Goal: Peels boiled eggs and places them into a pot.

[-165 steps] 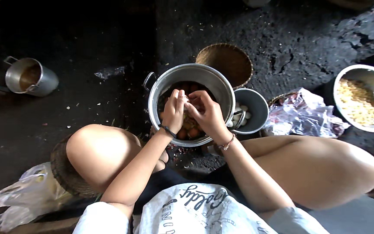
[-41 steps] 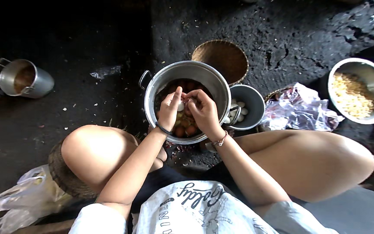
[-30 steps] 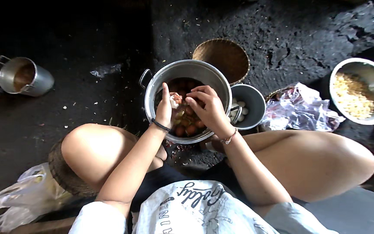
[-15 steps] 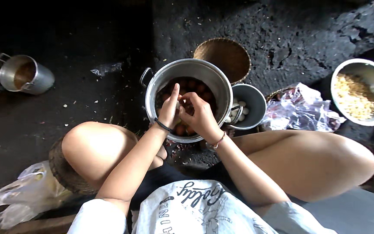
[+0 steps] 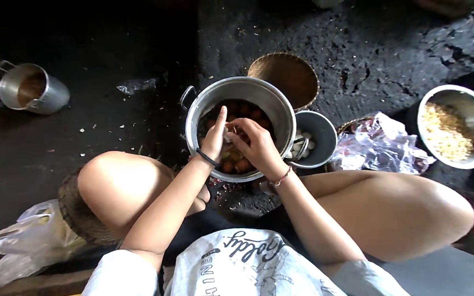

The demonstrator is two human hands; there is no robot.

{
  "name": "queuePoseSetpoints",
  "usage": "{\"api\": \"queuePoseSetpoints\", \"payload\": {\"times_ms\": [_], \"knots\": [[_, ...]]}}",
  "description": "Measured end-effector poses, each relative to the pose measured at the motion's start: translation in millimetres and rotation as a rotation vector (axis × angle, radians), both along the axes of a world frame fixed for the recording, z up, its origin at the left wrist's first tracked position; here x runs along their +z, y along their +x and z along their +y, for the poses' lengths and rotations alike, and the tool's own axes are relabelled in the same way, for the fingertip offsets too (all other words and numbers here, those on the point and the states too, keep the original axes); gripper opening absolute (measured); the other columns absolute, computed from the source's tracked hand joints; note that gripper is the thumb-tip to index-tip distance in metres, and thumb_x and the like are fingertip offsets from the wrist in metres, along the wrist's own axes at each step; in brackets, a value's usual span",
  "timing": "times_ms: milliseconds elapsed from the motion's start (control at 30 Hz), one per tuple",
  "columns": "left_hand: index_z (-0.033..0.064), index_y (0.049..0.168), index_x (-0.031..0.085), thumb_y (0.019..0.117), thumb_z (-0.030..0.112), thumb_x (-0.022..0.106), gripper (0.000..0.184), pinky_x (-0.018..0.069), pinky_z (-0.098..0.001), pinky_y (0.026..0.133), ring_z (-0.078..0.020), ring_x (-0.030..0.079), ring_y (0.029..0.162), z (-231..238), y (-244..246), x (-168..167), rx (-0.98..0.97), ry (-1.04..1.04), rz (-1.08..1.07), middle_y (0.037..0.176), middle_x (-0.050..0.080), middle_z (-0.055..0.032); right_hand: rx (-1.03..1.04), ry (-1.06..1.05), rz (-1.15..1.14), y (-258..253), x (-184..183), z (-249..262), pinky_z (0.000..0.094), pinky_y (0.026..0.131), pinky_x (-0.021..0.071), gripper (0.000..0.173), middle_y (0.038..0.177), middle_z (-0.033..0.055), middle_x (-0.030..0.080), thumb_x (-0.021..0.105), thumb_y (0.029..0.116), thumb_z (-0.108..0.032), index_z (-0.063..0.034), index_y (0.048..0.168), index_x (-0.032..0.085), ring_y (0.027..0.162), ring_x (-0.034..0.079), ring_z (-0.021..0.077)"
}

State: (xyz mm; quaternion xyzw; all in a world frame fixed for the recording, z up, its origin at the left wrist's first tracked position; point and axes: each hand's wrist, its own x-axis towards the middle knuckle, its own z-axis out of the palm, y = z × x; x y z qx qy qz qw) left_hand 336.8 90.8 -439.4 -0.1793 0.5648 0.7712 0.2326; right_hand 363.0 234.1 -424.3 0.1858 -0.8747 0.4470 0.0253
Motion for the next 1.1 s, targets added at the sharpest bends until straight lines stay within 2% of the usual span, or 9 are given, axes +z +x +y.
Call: {"api": "queuePoseSetpoints", "payload": {"times_ms": [67,167,267,367,633,867,933,1000,1100], "knots": [[0.0043,0.117,0.062,0.1052,0.063,0.032,0.067,0.0562,-0.0389,0.085,-0.0176,0.065,0.096,-0.3,0.5,1.3,-0.019,0.007,-0.015,0.104,0.065,-0.0091,-0.007,0.055,0.052,0.1,-2.6,-2.0,0.0362,0.083,0.0595,0.027,0.114,0.0150,0.068,0.061,0.1037,-0.019,-0.0009,0.123,0.065,0.094,0.070,0.0211],[0.0055,0.110,0.061,0.1065,0.060,0.031,0.063,0.0574,-0.0368,0.078,-0.0157,0.066,0.087,1.7,1.2,7.1,-0.002,-0.016,-0.036,0.094,0.066,-0.0068,-0.040,0.121,0.160,0.0,-8.8,-6.5,0.0387,0.087,0.0591,0.023,0.108,0.0170,0.070,0.055,0.1048,-0.011,0.0019,0.120,0.067,0.096,0.071,0.0269],[0.0045,0.113,0.061,0.1066,0.060,0.031,0.064,0.0573,-0.0383,0.080,-0.0168,0.066,0.088,1.2,1.3,5.1,-0.002,-0.012,-0.040,0.095,0.065,-0.0076,-0.052,0.119,0.155,0.1,-11.1,-7.1,0.0397,0.089,0.0585,0.023,0.109,0.0169,0.070,0.055,0.1053,-0.013,0.0017,0.120,0.067,0.098,0.071,0.0273],[0.0062,0.106,0.062,0.1052,0.064,0.029,0.066,0.0559,-0.0356,0.075,-0.0148,0.064,0.083,0.7,-0.6,0.8,-0.013,-0.048,-0.018,0.090,0.064,-0.0057,-0.040,0.075,0.078,0.8,-8.3,-5.6,0.0377,0.083,0.0593,0.028,0.111,0.0149,0.068,0.060,0.1042,-0.022,-0.0009,0.121,0.066,0.093,0.070,0.0227],[0.0077,0.101,0.062,0.1064,0.061,0.029,0.063,0.0558,-0.0347,0.074,-0.0136,0.064,0.079,2.1,1.4,-0.3,-0.032,-0.027,0.005,0.084,0.064,-0.0042,-0.090,0.112,0.153,2.0,-12.7,-8.5,0.0396,0.082,0.0601,0.021,0.108,0.0169,0.070,0.056,0.1032,-0.010,0.0017,0.117,0.066,0.091,0.072,0.0261],[0.0045,0.099,0.063,0.1059,0.062,0.030,0.067,0.0569,-0.0379,0.076,-0.0168,0.064,0.081,3.6,0.4,-5.9,-0.052,-0.072,0.001,0.087,0.064,-0.0072,-0.151,0.055,0.022,2.3,-10.3,-1.7,0.0391,0.070,0.0585,0.017,0.092,0.0151,0.067,0.062,0.0949,0.002,0.0010,0.112,0.064,0.076,0.067,0.0238],[0.0070,0.097,0.063,0.1053,0.062,0.033,0.063,0.0565,-0.0339,0.073,-0.0144,0.063,0.079,4.8,-0.2,-4.8,0.003,-0.044,-0.021,0.086,0.063,-0.0048,-0.171,0.006,-0.039,2.4,-10.2,2.2,0.0383,0.070,0.0575,0.018,0.095,0.0160,0.067,0.056,0.0977,0.002,0.0006,0.114,0.064,0.077,0.066,0.0232],[0.0085,0.104,0.062,0.1056,0.061,0.034,0.060,0.0562,-0.0310,0.074,-0.0129,0.063,0.080,4.1,-1.2,-2.5,0.060,0.044,-0.064,0.090,0.063,-0.0037,-0.168,-0.029,-0.079,1.5,-7.6,5.3,0.0385,0.080,0.0570,0.025,0.112,0.0174,0.066,0.051,0.0993,0.001,0.0002,0.119,0.066,0.093,0.067,0.0242],[0.0094,0.107,0.058,0.1046,0.064,0.032,0.061,0.0585,-0.0299,0.073,-0.0128,0.066,0.078,1.1,-2.3,2.0,0.083,0.175,-0.100,0.088,0.064,-0.0036,-0.137,-0.051,-0.062,0.4,-3.0,4.9,0.0362,0.087,0.0565,0.028,0.128,0.0178,0.060,0.055,0.1015,-0.008,-0.0011,0.127,0.066,0.107,0.064,0.0235]]}}
